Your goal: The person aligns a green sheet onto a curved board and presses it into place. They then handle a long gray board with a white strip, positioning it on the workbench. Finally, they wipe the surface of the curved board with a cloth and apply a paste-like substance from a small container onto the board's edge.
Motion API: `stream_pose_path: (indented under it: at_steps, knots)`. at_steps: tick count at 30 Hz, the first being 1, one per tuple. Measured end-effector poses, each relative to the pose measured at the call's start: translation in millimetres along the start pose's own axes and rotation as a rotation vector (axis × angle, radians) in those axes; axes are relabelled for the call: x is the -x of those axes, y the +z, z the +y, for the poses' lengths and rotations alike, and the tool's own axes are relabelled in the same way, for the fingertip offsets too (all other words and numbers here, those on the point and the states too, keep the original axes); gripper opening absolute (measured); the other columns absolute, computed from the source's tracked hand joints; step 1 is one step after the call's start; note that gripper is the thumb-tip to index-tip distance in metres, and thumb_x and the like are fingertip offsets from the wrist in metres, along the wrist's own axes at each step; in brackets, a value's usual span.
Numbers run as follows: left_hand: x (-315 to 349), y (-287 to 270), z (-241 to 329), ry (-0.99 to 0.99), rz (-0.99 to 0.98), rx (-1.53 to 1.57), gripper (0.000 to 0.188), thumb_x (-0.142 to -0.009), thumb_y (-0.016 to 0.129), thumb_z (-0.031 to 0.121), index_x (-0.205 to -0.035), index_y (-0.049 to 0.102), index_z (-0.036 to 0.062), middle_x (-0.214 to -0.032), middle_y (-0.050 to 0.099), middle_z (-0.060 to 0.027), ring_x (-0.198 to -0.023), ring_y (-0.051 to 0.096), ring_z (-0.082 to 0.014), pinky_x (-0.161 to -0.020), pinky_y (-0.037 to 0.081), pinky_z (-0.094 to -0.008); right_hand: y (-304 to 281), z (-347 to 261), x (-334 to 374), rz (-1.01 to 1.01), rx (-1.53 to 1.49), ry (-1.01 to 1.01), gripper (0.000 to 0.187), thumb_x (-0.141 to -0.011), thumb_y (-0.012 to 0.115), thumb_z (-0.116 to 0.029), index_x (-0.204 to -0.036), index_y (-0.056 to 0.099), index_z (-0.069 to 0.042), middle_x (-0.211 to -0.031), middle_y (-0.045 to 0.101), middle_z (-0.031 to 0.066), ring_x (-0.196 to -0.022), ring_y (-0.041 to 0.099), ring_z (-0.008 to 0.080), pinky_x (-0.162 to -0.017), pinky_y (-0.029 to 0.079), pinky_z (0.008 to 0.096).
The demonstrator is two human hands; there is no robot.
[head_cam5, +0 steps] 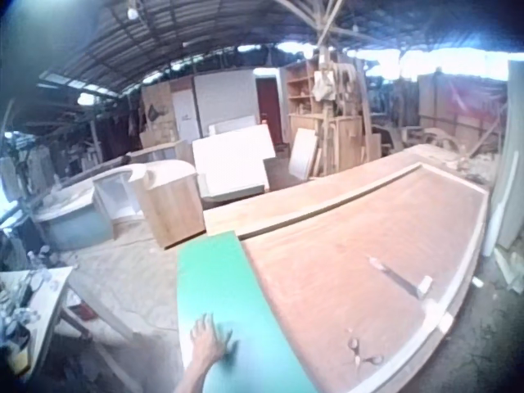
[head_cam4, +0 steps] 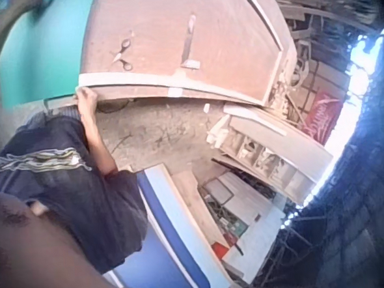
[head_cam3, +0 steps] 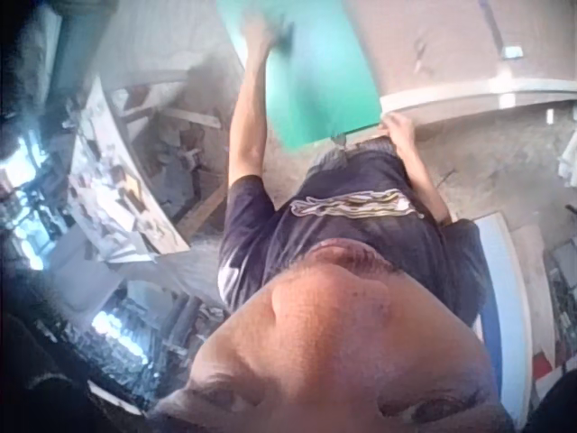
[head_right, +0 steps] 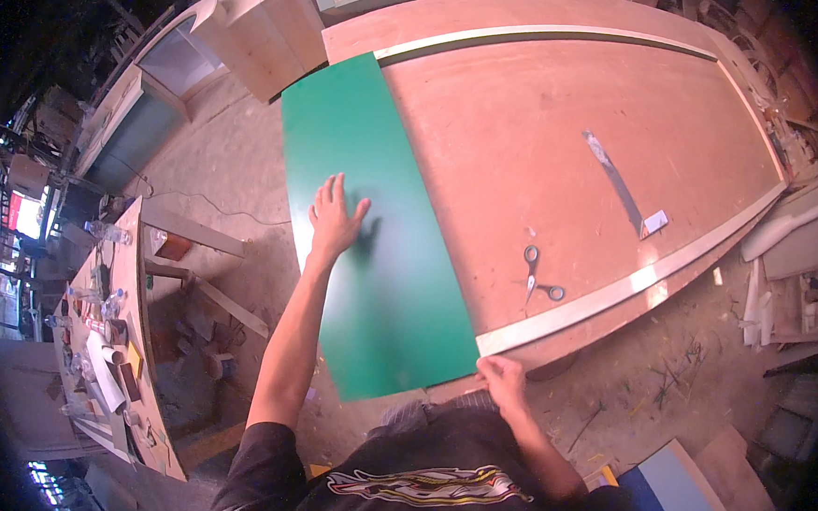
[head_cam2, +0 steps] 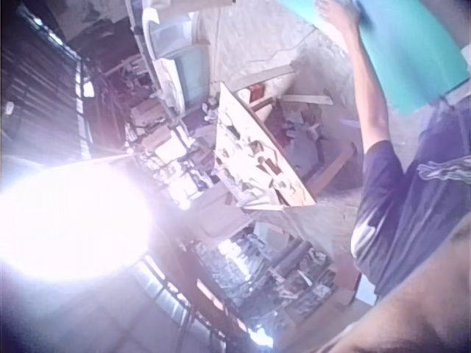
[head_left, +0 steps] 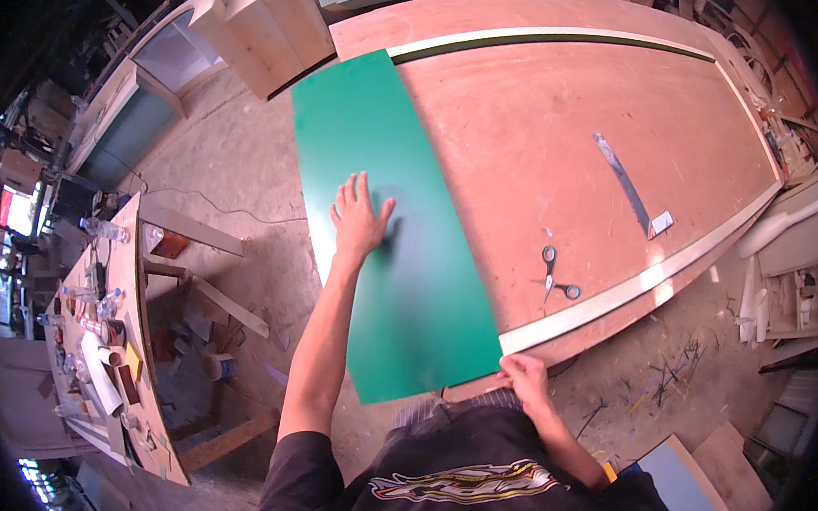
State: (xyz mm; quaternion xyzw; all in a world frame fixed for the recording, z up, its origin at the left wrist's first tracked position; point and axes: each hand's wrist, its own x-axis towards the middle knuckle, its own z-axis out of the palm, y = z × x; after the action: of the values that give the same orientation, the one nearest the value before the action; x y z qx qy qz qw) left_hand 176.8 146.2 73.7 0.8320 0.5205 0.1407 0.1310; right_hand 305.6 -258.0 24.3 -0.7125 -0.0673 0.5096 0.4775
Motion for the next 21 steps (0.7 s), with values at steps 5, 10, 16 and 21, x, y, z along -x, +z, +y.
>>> stream_pose_path:
  at_steps: [5, 10, 16, 21]
  knots:
    - [-32, 37, 65, 0.092, -0.13, -0.067, 0.08, -0.091, 0.059, 0.052, -0.151, 0.029, 0.0087, -0.157, 0.026, -0.0151, -0.145, 0.022, -0.0391, -0.113, 0.018, -0.0635, -8, 2, -5, -0.088, 0.038, -0.066, 0.02, -0.093, 0.067, -0.018, -0.098, 0.07, 0.001, -0.079, 0.07, 0.0044, -0.069, 0.065, 0.0093, -0.056, 0.049, 0.0217]
    - [-31, 71, 91, 0.164, -0.218, -0.106, 0.084, -0.089, 0.057, 0.056, -0.152, 0.028, 0.0076, -0.16, 0.021, -0.0165, -0.147, 0.016, -0.04, -0.115, 0.016, -0.0623, -17, 0, -10, -0.211, 0.022, -0.019, 0.022, -0.095, 0.066, -0.017, -0.098, 0.069, 0.004, -0.081, 0.07, 0.0058, -0.07, 0.065, 0.0095, -0.058, 0.05, 0.0214]
    - [53, 66, 103, 0.317, -0.298, -0.108, 0.077, -0.095, 0.05, 0.05, -0.153, 0.025, 0.0069, -0.162, 0.014, -0.0153, -0.149, 0.014, -0.0371, -0.117, 0.015, -0.0595, -25, 0, -20, -0.302, 0.095, 0.047, 0.023, -0.095, 0.065, -0.017, -0.098, 0.068, 0.005, -0.082, 0.071, 0.0076, -0.072, 0.067, 0.011, -0.058, 0.051, 0.022]
    - [170, 27, 81, 0.231, -0.334, -0.163, 0.072, -0.095, 0.049, 0.051, -0.155, 0.025, 0.0182, -0.163, 0.015, -0.0122, -0.149, 0.015, -0.0345, -0.117, 0.014, -0.0586, -24, -1, -19, -0.297, 0.054, 0.064, 0.023, -0.095, 0.065, -0.018, -0.1, 0.067, 0.005, -0.082, 0.071, 0.008, -0.072, 0.068, 0.0116, -0.057, 0.051, 0.0215]
